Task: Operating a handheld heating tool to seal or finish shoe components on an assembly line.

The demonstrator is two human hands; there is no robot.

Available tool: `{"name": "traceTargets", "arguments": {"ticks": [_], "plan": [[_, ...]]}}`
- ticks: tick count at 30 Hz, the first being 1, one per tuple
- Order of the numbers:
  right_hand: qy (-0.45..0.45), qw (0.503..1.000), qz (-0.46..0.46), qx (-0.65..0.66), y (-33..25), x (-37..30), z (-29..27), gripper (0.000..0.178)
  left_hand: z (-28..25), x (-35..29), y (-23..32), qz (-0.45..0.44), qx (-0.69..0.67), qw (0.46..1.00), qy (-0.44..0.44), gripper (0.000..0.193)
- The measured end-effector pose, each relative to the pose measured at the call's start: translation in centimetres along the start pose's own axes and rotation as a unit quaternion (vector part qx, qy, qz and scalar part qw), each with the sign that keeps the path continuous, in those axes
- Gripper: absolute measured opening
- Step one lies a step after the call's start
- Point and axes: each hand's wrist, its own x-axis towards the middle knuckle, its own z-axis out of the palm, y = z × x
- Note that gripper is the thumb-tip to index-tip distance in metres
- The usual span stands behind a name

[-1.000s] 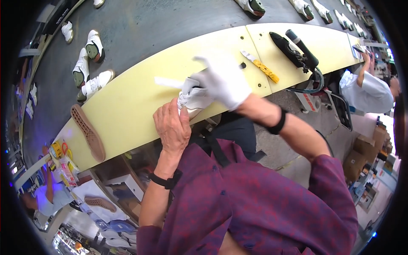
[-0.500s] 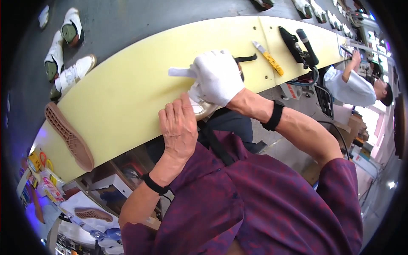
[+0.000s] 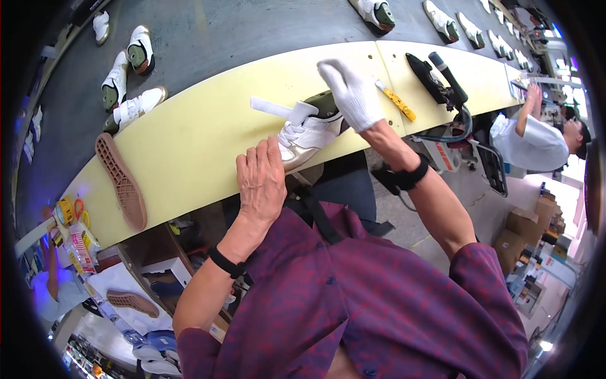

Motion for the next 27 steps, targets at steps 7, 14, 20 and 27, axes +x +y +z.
{"name": "traceTargets", "arguments": {"ticks": [7,14,20,27], "plan": [[-0.033,0.996,0.039,-0.079,2.0,-7.5,-1.4,0.097,-0.6,0.4,0.9,0.027,-0.096,0.995,0.016,0.063],[-0.030,0.997,0.000,-0.068,2.7,-7.7,-1.2,0.096,2.0,4.4,0.9,-0.125,-0.249,0.956,-0.090,0.068],[-0.007,0.998,0.010,-0.056,2.4,-7.7,-0.8,0.094,2.4,5.1,1.7,-0.199,-0.332,0.920,-0.054,0.058],[0.011,0.997,0.013,-0.075,3.5,-7.7,-1.0,0.094,3.5,4.7,1.1,-0.179,-0.323,0.928,-0.053,0.055]]}}
